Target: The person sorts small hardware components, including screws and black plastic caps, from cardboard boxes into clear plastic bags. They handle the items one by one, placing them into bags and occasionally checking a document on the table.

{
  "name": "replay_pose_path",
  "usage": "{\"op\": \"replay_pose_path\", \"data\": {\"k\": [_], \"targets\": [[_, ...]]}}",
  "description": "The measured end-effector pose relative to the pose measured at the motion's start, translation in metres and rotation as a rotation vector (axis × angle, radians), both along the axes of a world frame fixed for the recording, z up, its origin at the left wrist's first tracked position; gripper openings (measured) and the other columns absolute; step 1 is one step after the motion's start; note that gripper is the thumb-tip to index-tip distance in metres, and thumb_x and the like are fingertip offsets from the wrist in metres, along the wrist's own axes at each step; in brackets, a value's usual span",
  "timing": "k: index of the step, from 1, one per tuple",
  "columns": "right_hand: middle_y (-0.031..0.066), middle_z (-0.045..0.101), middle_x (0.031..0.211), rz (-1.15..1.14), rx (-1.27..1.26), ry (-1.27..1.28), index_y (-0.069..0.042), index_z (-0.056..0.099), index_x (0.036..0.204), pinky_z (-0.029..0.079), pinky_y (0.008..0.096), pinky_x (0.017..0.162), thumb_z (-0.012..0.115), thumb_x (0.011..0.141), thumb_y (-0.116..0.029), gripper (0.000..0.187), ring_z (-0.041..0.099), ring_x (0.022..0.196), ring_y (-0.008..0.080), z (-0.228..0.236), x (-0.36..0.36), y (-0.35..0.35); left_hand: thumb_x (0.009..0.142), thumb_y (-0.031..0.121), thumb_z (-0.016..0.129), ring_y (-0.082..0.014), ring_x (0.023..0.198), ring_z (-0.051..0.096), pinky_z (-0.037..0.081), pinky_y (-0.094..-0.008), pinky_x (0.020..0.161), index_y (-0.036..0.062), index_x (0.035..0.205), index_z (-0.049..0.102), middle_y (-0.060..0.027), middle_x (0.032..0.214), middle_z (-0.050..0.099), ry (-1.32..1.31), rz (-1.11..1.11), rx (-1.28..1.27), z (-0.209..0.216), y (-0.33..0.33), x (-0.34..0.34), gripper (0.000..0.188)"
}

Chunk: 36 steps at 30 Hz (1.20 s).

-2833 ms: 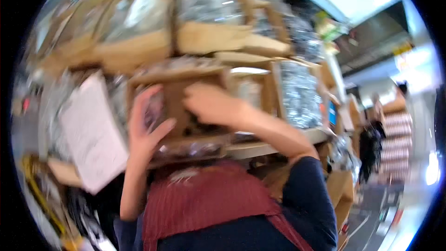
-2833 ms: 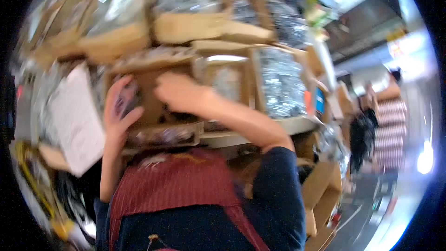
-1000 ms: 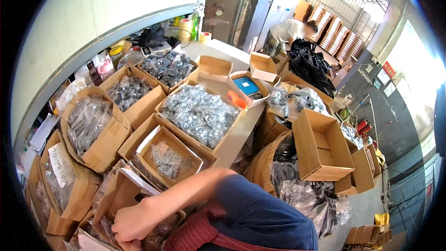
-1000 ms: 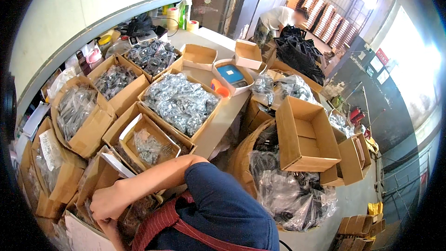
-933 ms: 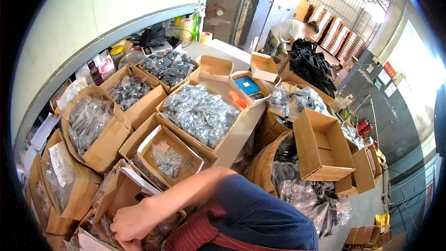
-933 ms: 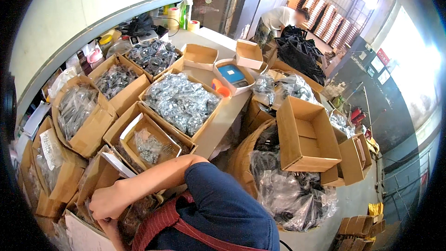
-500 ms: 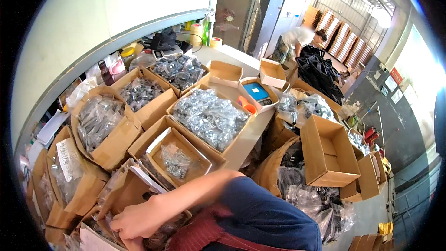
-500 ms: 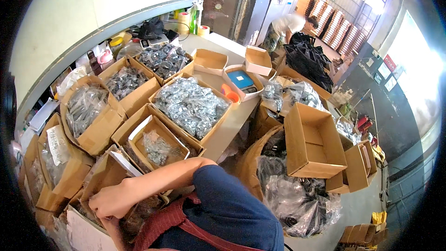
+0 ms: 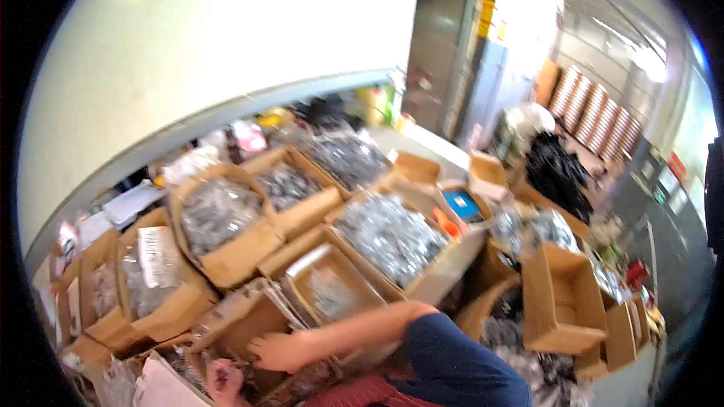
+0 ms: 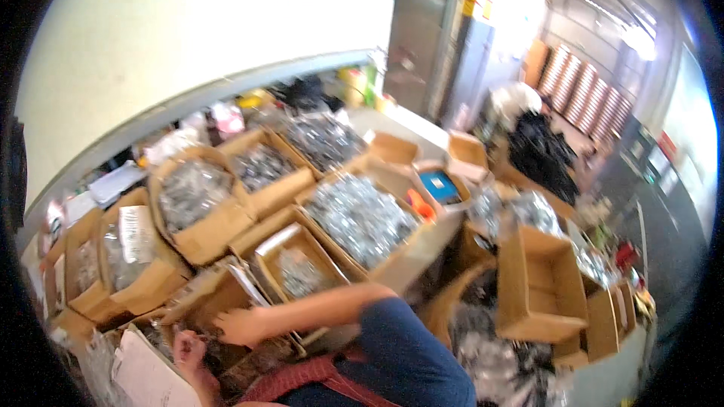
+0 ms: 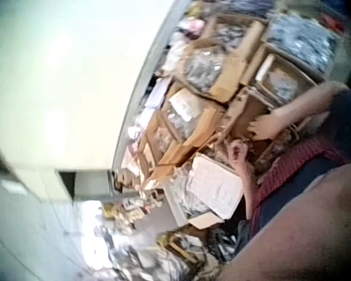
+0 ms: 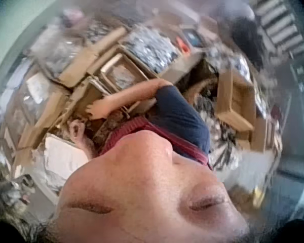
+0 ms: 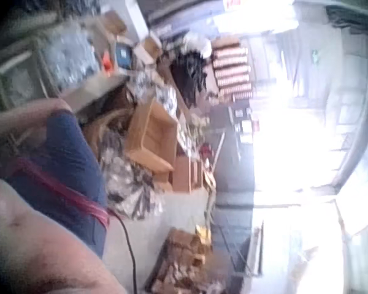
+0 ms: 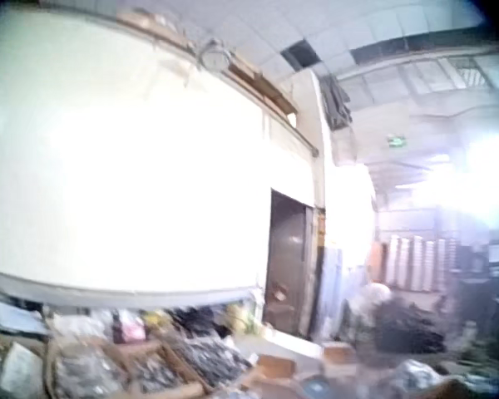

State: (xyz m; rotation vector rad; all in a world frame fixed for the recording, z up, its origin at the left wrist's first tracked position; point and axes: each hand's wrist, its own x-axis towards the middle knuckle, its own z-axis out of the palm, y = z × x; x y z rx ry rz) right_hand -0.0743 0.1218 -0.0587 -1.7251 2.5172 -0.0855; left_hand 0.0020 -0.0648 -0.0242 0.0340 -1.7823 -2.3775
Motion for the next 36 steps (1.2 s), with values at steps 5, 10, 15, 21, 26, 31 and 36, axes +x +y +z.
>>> {"op": "replay_pose_path", "data": {"k": [5,10,15,21,26,31,36], "targets": [[0.0278,0.058,0.125,0.029,0.187,-0.107,-0.001,0.072,0.104,0.05,0.0488,0.1,0.08,0.066,-0.019,0.043,0.053,0.121,0.0427,0.022,-0.005,-0.018,0.07,-0.001,0.072,-0.017,0.092,0.056,0.046,-0.0311,0.086,0.0022,0.098,0.062,-0.0041,0.097,0.058,-0.027,0.069,0.021,0.031,-0.003,0.012,0.029],[0.0298,0.064,0.091,0.002,0.118,-0.29,0.003,0.07,0.086,0.052,0.0517,0.08,0.065,0.072,-0.007,0.018,0.062,0.091,0.0438,0.032,-0.013,-0.011,0.074,-0.001,0.073,-0.0114,0.087,0.055,0.044,-0.0258,0.08,0.0066,0.088,0.063,0.0012,0.092,0.059,-0.045,0.071,0.014,0.022,-0.013,0.014,0.018],[0.0272,0.057,0.107,-0.068,-0.025,-0.325,-0.001,0.064,0.109,0.046,0.05,0.091,0.063,0.076,-0.008,0.033,0.055,0.104,0.0446,0.052,-0.008,-0.001,0.081,0.015,0.069,-0.0245,0.098,0.063,0.047,-0.0465,0.096,0.0045,0.105,0.063,-0.0065,0.098,0.064,0.033,-0.099,0.621,0.05,-0.038,0.024,0.027],[0.026,0.051,0.112,0.008,-0.013,-0.444,-0.004,0.06,0.119,0.046,0.0474,0.093,0.058,0.072,0.004,0.047,0.054,0.105,0.045,0.059,-0.004,0.0,0.086,0.015,0.061,-0.0315,0.108,0.062,0.044,-0.0601,0.105,-0.0005,0.11,0.063,-0.0129,0.098,0.065,0.071,-0.243,0.98,0.058,-0.052,0.01,0.029],[0.0195,0.054,0.108,0.028,-0.068,-0.499,-0.005,0.062,0.105,0.046,0.0459,0.089,0.055,0.073,0.007,0.035,0.055,0.104,0.0417,0.064,-0.009,-0.004,0.081,0.024,0.063,-0.031,0.111,0.06,0.038,-0.0601,0.111,0.0031,0.116,0.059,-0.0143,0.104,0.065,0.076,-0.323,0.958,0.052,-0.055,0.007,0.04],[0.0134,0.064,0.106,0.003,-0.382,-0.401,-0.005,0.068,0.105,0.052,0.0363,0.085,0.067,0.076,0.009,0.032,0.063,0.1,0.0333,0.092,-0.005,-0.006,0.08,0.027,0.065,-0.0306,0.111,0.059,0.037,-0.0608,0.112,0.0034,0.117,0.057,-0.0141,0.108,0.064,0.14,-0.373,0.94,0.046,-0.061,0.004,0.045],[0.0073,0.071,0.11,-0.225,-0.686,-0.844,-0.001,0.07,0.112,0.054,0.028,0.081,0.069,0.084,0.008,0.029,0.067,0.097,0.0161,0.113,-0.006,0.011,0.081,0.034,0.067,-0.0297,0.116,0.059,0.037,-0.0601,0.111,0.0056,0.121,0.053,-0.0133,0.113,0.064,0.113,-0.436,0.949,0.047,-0.056,0.002,0.051]]}}
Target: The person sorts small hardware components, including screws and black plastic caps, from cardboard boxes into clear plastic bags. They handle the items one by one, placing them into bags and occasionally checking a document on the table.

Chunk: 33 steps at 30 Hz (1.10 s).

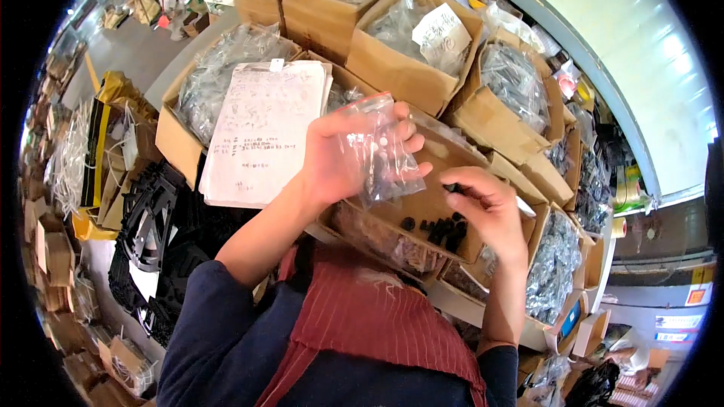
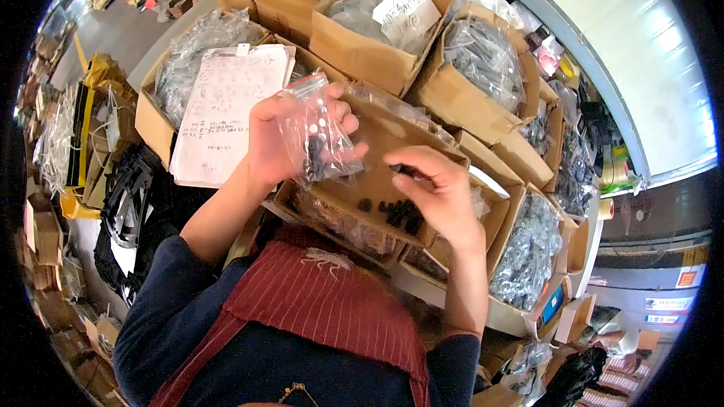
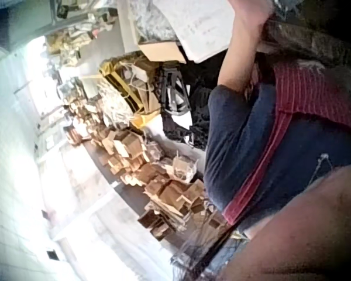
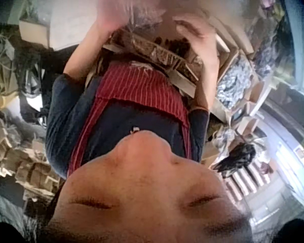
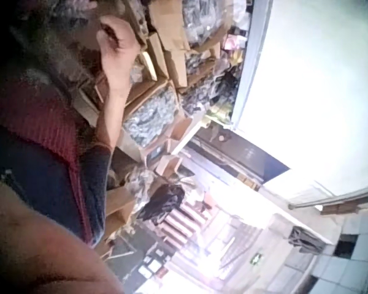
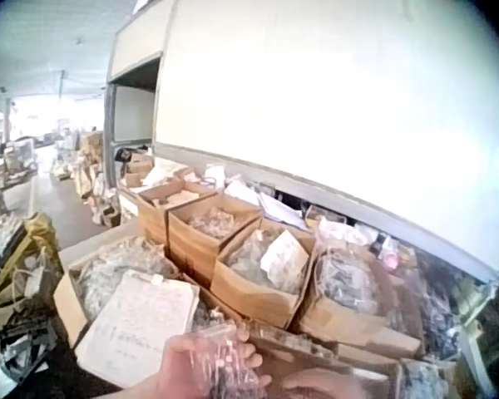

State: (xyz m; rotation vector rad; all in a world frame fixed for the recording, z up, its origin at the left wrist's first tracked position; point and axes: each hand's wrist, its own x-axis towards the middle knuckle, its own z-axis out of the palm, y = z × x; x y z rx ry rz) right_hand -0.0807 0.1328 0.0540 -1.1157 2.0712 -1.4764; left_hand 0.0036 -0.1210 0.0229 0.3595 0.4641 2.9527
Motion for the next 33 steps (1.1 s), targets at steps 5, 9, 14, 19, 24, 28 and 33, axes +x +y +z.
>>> {"op": "replay_pose_path", "data": {"k": [5,9,14,19,24,28,33], "targets": [[0.0066,0.072,0.108,0.124,0.001,-0.274,-0.002,0.071,0.113,0.053,0.0222,0.074,0.066,0.088,0.009,0.027,0.067,0.088,0.0102,0.02,0.016,0.01,0.083,0.035,0.067,-0.0288,0.116,0.06,0.037,-0.0575,0.111,0.0068,0.123,0.051,-0.0118,0.111,0.066,0.068,-0.042,0.128,-0.007,0.007,-0.008,0.051],[0.009,0.074,0.107,0.202,0.023,-0.112,-0.006,0.064,0.13,0.057,0.029,0.077,0.07,0.083,0.006,0.049,0.072,0.092,0.0177,0.025,0.034,0.003,0.084,0.029,0.067,-0.0293,0.11,0.061,0.039,-0.0546,0.111,0.0041,0.121,0.053,-0.0119,0.106,0.067,0.047,-0.004,0.073,-0.004,0.014,-0.016,0.047],[0.0102,0.074,0.099,0.24,0.075,-0.06,-0.003,0.05,0.143,0.055,0.0248,0.072,0.067,0.083,0.012,0.064,0.067,0.08,0.0103,0.034,0.04,0.0,0.084,0.021,0.064,-0.0308,0.106,0.062,0.044,-0.0532,0.107,0.0001,0.116,0.06,-0.0132,0.101,0.066,-0.065,0.056,-0.007,0.009,0.025,-0.015,0.038],[0.0096,0.074,0.099,0.212,0.081,-0.096,-0.002,0.056,0.137,0.053,0.0238,0.069,0.066,0.084,0.011,0.056,0.067,0.078,0.0108,0.031,0.041,-0.003,0.085,0.017,0.061,-0.0321,0.106,0.061,0.045,-0.0533,0.105,-0.0004,0.111,0.062,-0.0127,0.099,0.066,-0.157,0.12,0.015,0.013,0.032,-0.014,0.031],[0.0039,0.062,0.082,0.146,0.004,-0.186,-0.003,0.066,0.112,0.048,0.0248,0.062,0.057,0.091,0.004,0.024,0.06,0.072,0.0086,0.017,0.037,-0.004,0.087,0.018,0.059,-0.0312,0.105,0.06,0.045,-0.0518,0.103,0.0005,0.109,0.061,-0.0103,0.096,0.063,-0.298,0.215,0.065,0.001,0.039,-0.021,0.028],[-0.0028,0.056,0.08,-0.233,0.059,-0.224,-0.003,0.063,0.101,0.039,0.018,0.063,0.056,0.091,-0.001,0.013,0.047,0.069,0.0025,0.007,0.042,0.014,0.093,0.026,0.056,-0.0315,0.106,0.058,0.044,-0.0547,0.103,0.0012,0.109,0.059,-0.0108,0.101,0.061,-0.437,0.062,0.219,-0.005,0.068,-0.019,0.03],[0.0027,0.066,0.089,-0.371,0.012,0.06,0.0,0.066,0.106,0.044,0.0208,0.066,0.065,0.086,0.002,0.02,0.053,0.072,0.0055,-0.006,0.056,0.045,0.101,0.038,0.049,-0.0358,0.112,0.054,0.041,-0.0626,0.105,-0.002,0.114,0.054,-0.0162,0.108,0.058,-0.479,-0.154,0.401,-0.032,0.103,-0.017,0.042]]}}
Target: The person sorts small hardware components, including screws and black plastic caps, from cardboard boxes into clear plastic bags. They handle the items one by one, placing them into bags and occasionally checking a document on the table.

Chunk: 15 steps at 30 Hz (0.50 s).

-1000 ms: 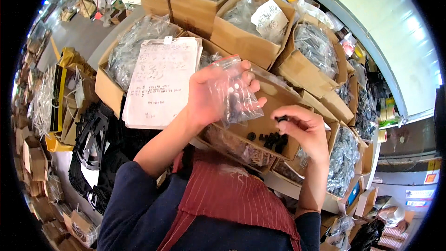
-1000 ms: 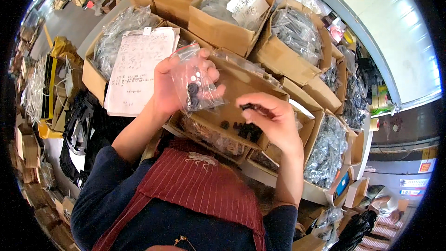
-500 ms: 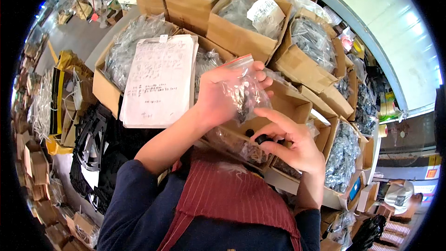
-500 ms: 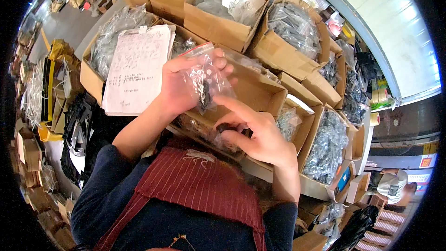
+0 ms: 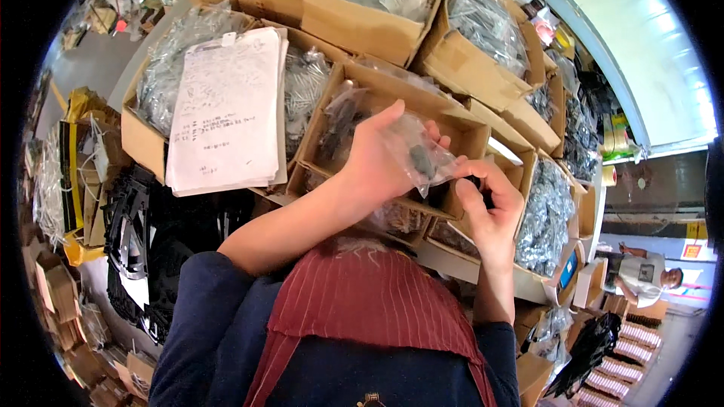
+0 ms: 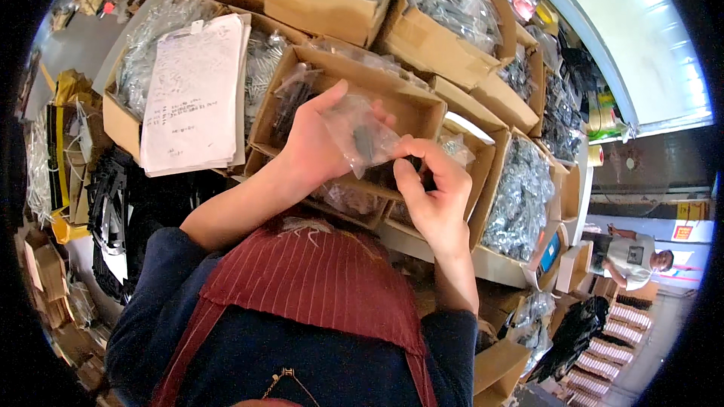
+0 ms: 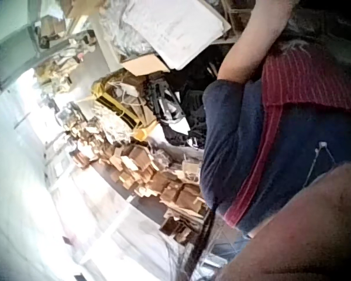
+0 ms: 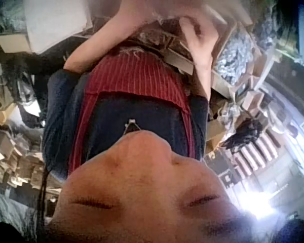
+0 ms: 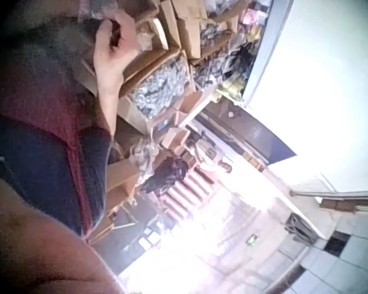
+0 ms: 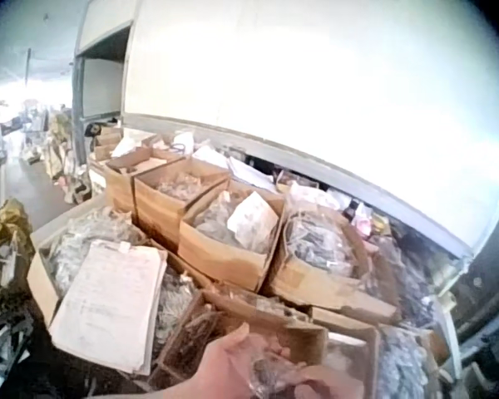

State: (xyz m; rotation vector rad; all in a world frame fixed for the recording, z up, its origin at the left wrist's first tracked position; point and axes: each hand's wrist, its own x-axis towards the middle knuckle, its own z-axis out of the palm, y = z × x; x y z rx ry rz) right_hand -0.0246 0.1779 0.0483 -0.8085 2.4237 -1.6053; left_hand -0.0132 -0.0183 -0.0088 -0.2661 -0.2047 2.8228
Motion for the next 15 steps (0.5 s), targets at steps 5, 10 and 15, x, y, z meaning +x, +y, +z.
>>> {"op": "replay_pose_path", "data": {"k": [5,10,15], "targets": [[0.0122,0.066,0.082,0.0,0.346,0.601,-0.003,0.068,0.122,0.056,0.0322,0.066,0.068,0.077,0.002,0.045,0.066,0.067,0.0253,-0.002,0.012,0.005,0.104,0.042,0.043,-0.0396,0.111,0.053,0.036,-0.0674,0.107,-0.004,0.124,0.043,-0.0208,0.11,0.055,-0.138,-0.035,0.084,-0.002,0.025,-0.001,0.05],[0.0095,0.063,0.077,-0.137,0.192,0.575,-0.002,0.068,0.099,0.052,0.0307,0.056,0.071,0.076,0.001,0.023,0.061,0.059,0.0205,-0.01,0.005,-0.001,0.105,0.045,0.04,-0.0379,0.119,0.051,0.04,-0.0557,0.101,-0.0038,0.123,0.045,-0.022,0.116,0.055,-0.152,-0.116,0.045,0.003,0.026,0.0,0.053],[0.0085,0.063,0.076,-0.095,0.071,0.44,-0.001,0.069,0.1,0.046,0.0255,0.053,0.07,0.078,0.002,0.022,0.056,0.057,0.014,-0.001,0.002,-0.009,0.103,0.045,0.044,-0.0349,0.115,0.056,0.042,-0.0525,0.101,-0.003,0.12,0.052,-0.0198,0.119,0.058,-0.102,-0.099,0.019,0.011,0.026,0.007,0.052]]}}
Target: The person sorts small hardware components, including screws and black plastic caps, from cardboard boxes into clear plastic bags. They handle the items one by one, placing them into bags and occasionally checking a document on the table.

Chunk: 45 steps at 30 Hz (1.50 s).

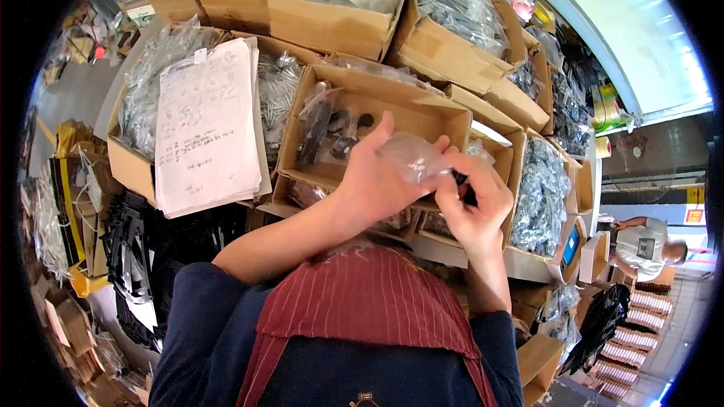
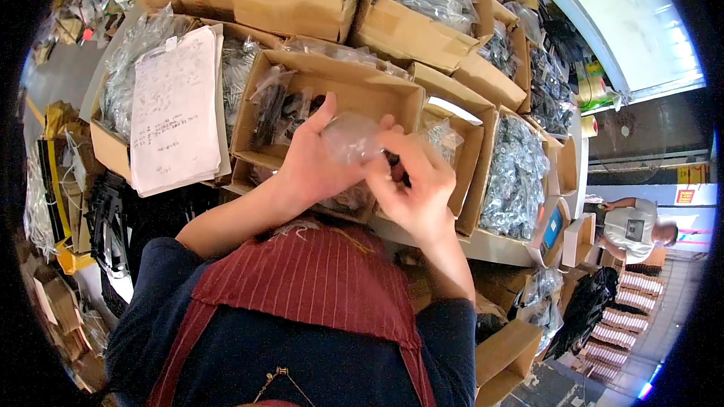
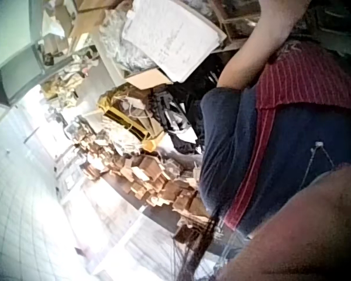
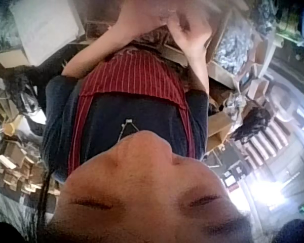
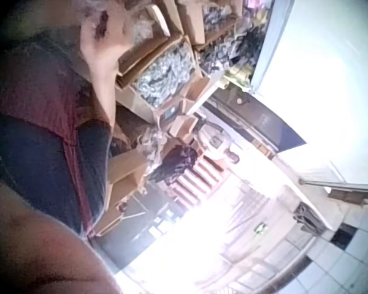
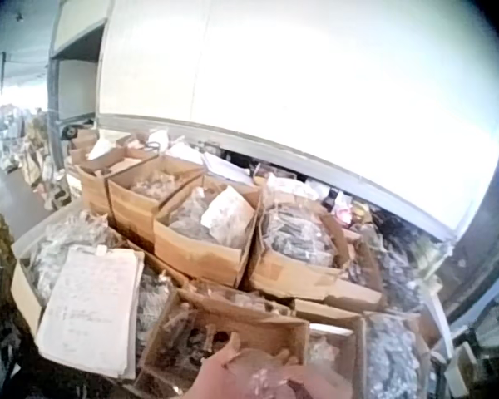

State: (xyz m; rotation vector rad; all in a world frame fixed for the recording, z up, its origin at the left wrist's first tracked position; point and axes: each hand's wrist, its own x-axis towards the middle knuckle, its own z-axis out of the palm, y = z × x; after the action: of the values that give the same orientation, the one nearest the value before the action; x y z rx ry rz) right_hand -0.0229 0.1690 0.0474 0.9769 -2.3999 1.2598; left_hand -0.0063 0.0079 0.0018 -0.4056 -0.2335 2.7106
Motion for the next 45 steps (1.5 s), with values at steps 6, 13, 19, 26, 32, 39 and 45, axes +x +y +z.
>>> {"op": "replay_pose_path", "data": {"k": [6,13,19,26,32,39,45], "targets": [[0.0009,0.066,0.081,0.163,-0.17,-0.342,0.001,0.071,0.098,0.041,0.0214,0.056,0.063,0.085,0.0,0.016,0.055,0.065,0.0069,0.013,-0.011,0.002,0.091,0.017,0.069,-0.023,0.093,0.064,0.05,-0.0376,0.088,0.0009,0.112,0.062,-0.009,0.098,0.065,0.237,0.149,-0.528,0.011,-0.067,-0.003,0.027],[0.0068,0.06,0.1,0.343,-0.4,-1.245,0.0,0.061,0.123,0.04,0.0236,0.059,0.046,0.104,-0.035,0.042,0.051,0.071,0.0106,0.008,-0.058,-0.015,0.078,-0.001,0.077,-0.0103,0.094,0.054,0.045,-0.0254,0.087,0.0044,0.127,0.054,0.0017,0.095,0.054,0.402,0.299,-1.596,0.038,-0.108,0.048,0.054],[0.0178,0.056,0.132,0.593,-0.564,-1.435,0.005,0.05,0.138,0.041,0.0419,0.106,0.038,0.106,-0.048,0.063,0.055,0.121,0.029,0.027,-0.054,-0.059,0.077,0.01,0.079,-0.0176,0.092,0.063,0.051,-0.0316,0.084,0.0007,0.12,0.053,-0.012,0.099,0.065,0.538,0.133,-1.841,0.012,-0.088,0.052,0.051],[0.0115,0.06,0.124,0.744,-0.614,-1.266,0.002,0.057,0.126,0.039,0.0407,0.107,0.039,0.108,-0.042,0.051,0.054,0.119,0.0241,0.035,-0.038,-0.084,0.078,0.003,0.08,-0.0114,0.089,0.06,0.048,-0.0281,0.08,0.0038,0.108,0.06,-0.0016,0.093,0.063,0.456,-0.001,-1.387,0.005,-0.07,0.037,0.036],[0.0123,0.063,0.115,0.66,-0.576,-0.984,0.004,0.06,0.117,0.041,0.0372,0.105,0.042,0.108,-0.029,0.038,0.057,0.114,0.0202,0.033,-0.025,-0.085,0.075,-0.001,0.079,-0.0114,0.089,0.059,0.047,-0.0271,0.081,0.0051,0.11,0.062,0.0002,0.094,0.062,0.44,0.097,-1.246,0.013,-0.063,0.033,0.039],[0.0131,0.067,0.104,0.335,0.138,-0.29,-0.001,0.064,0.108,0.052,0.0387,0.087,0.057,0.094,-0.008,0.017,0.065,0.1,0.0289,0.002,-0.074,-0.078,0.077,-0.004,0.075,-0.0098,0.088,0.058,0.047,-0.0254,0.081,0.0037,0.118,0.061,0.0016,0.093,0.059,0.392,0.461,-1.308,0.022,-0.108,0.045,0.044],[0.0278,0.049,0.121,0.307,0.831,-0.111,-0.004,0.054,0.127,0.051,0.0487,0.091,0.07,0.076,-0.006,0.053,0.059,0.107,0.0468,-0.06,-0.082,-0.086,0.077,-0.004,0.075,-0.0108,0.091,0.058,0.046,-0.025,0.083,0.0009,0.12,0.061,0.0,0.097,0.061,0.174,0.625,-1.313,0.026,-0.131,0.052,0.046]]}}
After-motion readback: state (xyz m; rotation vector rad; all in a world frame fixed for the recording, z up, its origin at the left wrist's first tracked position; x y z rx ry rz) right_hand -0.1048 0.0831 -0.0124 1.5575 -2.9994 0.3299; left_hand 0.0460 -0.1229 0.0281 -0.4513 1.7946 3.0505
